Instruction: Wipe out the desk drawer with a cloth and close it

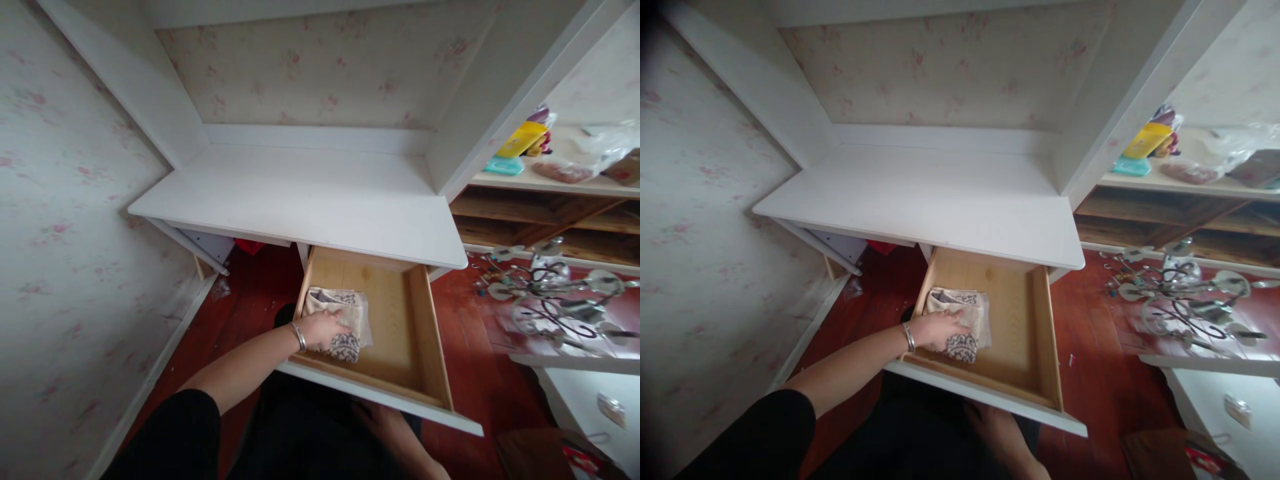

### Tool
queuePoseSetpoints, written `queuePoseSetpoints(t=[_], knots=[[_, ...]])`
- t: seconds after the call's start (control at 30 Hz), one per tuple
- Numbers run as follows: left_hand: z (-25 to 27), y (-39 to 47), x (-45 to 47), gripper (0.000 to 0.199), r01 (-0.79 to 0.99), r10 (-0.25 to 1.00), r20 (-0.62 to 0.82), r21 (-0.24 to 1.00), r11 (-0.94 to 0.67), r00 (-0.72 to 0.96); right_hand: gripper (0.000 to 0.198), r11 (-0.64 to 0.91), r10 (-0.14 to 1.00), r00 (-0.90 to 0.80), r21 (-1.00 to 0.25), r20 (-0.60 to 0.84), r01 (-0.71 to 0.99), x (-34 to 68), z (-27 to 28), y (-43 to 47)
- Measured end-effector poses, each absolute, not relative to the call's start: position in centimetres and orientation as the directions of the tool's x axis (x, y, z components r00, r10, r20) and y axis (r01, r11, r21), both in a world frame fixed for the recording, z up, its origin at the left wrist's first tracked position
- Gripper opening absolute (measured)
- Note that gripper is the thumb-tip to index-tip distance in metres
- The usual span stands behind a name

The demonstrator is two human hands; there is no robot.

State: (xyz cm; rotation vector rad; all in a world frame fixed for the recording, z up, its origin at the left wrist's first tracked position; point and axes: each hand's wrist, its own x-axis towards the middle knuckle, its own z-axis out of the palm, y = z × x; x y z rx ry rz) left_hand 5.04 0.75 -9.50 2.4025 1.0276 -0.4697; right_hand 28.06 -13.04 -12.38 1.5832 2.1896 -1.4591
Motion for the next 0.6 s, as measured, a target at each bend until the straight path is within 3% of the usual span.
queuePoseSetpoints(t=[0.37,0.47,0.6], knots=[[-9.8,-1.3,6.6,0.059,0.707,0.608,-0.375,0.245,-0.663,0.700,0.043,0.072,0.695,-0.480,-0.612,-0.535,0.787,27.6,-11.5,-13.1],[-10.3,-1.4,7.5,0.046,0.689,0.636,-0.274,0.201,-0.696,0.722,0.043,0.066,0.695,-0.473,-0.607,-0.542,0.792,27.5,-11.5,-13.2],[-10.8,-1.1,10.2,0.046,0.616,0.590,-0.181,0.173,-0.768,0.787,0.044,0.071,0.713,-0.453,-0.588,-0.534,0.806,27.3,-11.6,-13.3]])
